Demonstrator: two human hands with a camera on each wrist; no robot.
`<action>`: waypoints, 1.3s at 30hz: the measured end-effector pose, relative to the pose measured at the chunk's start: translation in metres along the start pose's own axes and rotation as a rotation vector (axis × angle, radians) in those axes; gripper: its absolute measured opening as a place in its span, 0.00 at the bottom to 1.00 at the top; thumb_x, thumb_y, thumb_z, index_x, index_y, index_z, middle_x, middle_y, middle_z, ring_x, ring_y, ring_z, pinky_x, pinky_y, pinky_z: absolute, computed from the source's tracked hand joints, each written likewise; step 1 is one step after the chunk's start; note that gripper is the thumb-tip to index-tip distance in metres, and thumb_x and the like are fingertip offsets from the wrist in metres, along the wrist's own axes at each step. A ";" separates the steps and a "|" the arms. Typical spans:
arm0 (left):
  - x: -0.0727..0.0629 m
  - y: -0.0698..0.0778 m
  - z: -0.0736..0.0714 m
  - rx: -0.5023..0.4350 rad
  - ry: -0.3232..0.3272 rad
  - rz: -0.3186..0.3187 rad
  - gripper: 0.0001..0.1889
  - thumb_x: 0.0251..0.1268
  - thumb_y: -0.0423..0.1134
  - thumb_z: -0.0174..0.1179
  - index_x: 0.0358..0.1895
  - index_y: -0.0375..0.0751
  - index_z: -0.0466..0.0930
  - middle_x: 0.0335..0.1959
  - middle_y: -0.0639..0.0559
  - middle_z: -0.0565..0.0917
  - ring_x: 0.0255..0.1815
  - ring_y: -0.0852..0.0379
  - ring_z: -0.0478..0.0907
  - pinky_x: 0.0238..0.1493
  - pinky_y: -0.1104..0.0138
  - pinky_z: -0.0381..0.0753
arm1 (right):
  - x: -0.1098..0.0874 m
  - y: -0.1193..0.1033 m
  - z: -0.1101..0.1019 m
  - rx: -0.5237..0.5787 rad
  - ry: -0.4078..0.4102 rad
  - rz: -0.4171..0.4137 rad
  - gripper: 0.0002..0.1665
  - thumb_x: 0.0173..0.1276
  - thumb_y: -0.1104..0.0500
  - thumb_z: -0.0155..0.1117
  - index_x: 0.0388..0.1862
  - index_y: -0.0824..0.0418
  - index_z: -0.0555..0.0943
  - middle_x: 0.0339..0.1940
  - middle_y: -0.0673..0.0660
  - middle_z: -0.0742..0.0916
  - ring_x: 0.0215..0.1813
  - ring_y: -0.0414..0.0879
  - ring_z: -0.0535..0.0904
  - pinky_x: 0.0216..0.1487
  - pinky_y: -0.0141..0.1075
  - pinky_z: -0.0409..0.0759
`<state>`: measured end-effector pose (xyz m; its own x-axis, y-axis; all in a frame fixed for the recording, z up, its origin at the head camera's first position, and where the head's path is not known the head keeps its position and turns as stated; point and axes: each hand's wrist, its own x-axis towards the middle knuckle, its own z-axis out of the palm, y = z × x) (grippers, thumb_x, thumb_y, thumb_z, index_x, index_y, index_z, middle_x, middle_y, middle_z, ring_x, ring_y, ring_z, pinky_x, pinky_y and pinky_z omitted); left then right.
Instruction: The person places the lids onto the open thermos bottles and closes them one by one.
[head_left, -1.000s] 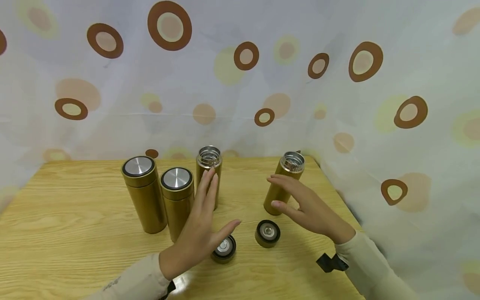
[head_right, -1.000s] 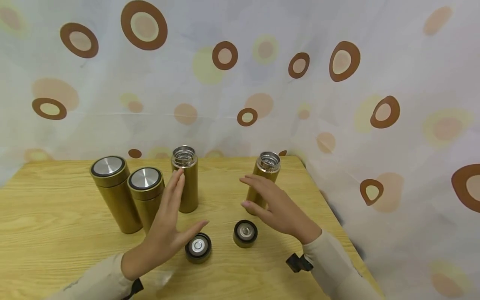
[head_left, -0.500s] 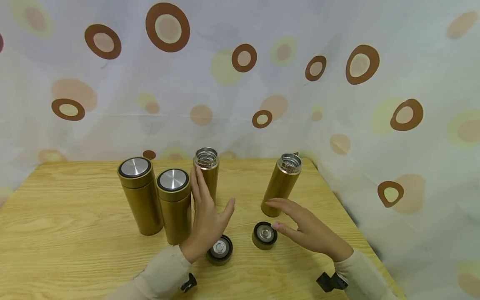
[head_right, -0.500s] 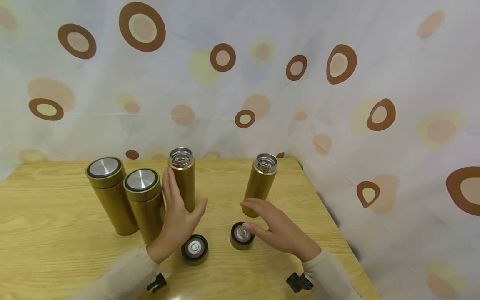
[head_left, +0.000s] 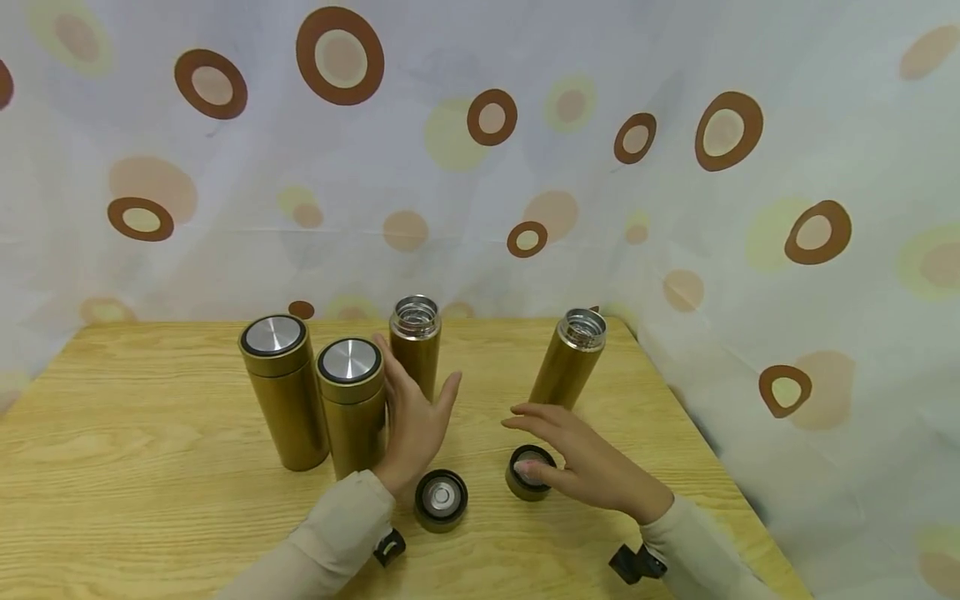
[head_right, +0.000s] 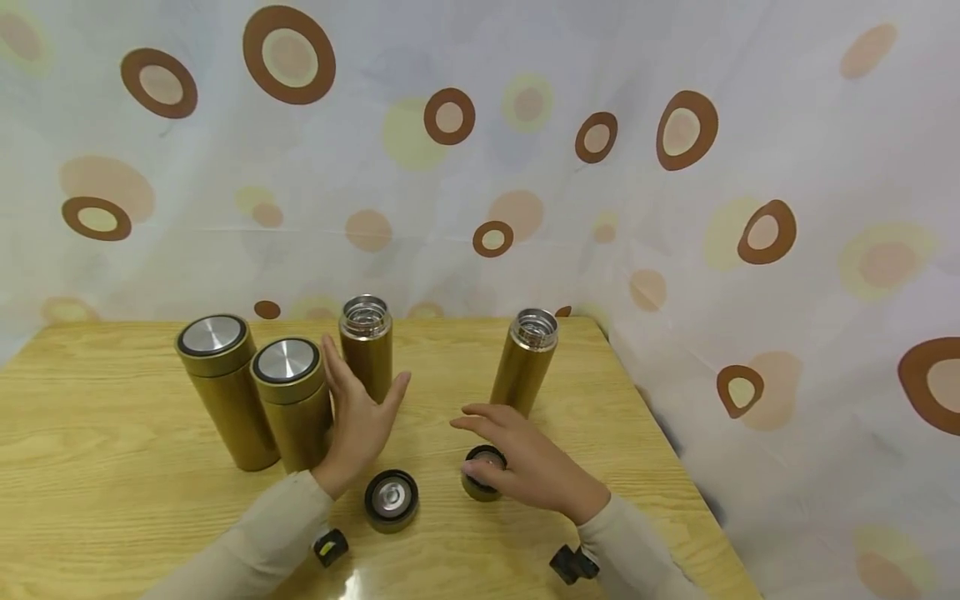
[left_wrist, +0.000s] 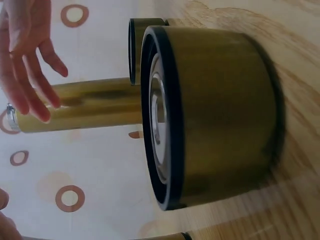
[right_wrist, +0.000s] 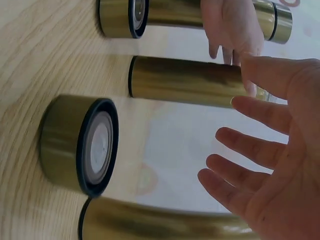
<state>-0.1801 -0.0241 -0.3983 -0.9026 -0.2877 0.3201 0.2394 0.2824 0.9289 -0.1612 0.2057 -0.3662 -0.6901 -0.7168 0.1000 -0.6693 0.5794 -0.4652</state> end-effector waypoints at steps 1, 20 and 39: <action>0.001 0.000 0.001 -0.001 0.002 -0.010 0.56 0.66 0.52 0.60 0.75 0.47 0.18 0.77 0.48 0.28 0.77 0.50 0.30 0.75 0.49 0.42 | 0.002 -0.002 0.001 0.001 -0.010 -0.006 0.30 0.71 0.45 0.57 0.69 0.51 0.69 0.71 0.55 0.68 0.71 0.52 0.63 0.65 0.54 0.68; 0.018 -0.015 0.006 -0.161 0.066 -0.033 0.46 0.68 0.38 0.59 0.76 0.41 0.32 0.76 0.38 0.45 0.76 0.45 0.44 0.75 0.50 0.44 | 0.026 -0.009 0.036 0.000 -0.181 -0.078 0.29 0.69 0.52 0.63 0.67 0.56 0.71 0.66 0.57 0.74 0.67 0.49 0.67 0.66 0.46 0.69; 0.020 -0.023 0.006 -0.176 0.072 0.006 0.43 0.68 0.35 0.59 0.76 0.44 0.38 0.74 0.38 0.53 0.74 0.45 0.51 0.74 0.50 0.49 | 0.055 -0.016 0.058 -0.024 -0.310 -0.071 0.44 0.60 0.50 0.72 0.71 0.59 0.65 0.69 0.53 0.72 0.69 0.48 0.66 0.68 0.42 0.67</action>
<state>-0.2060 -0.0309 -0.4139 -0.8745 -0.3530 0.3326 0.3096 0.1217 0.9431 -0.1725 0.1346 -0.4040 -0.5267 -0.8379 -0.1431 -0.7216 0.5297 -0.4458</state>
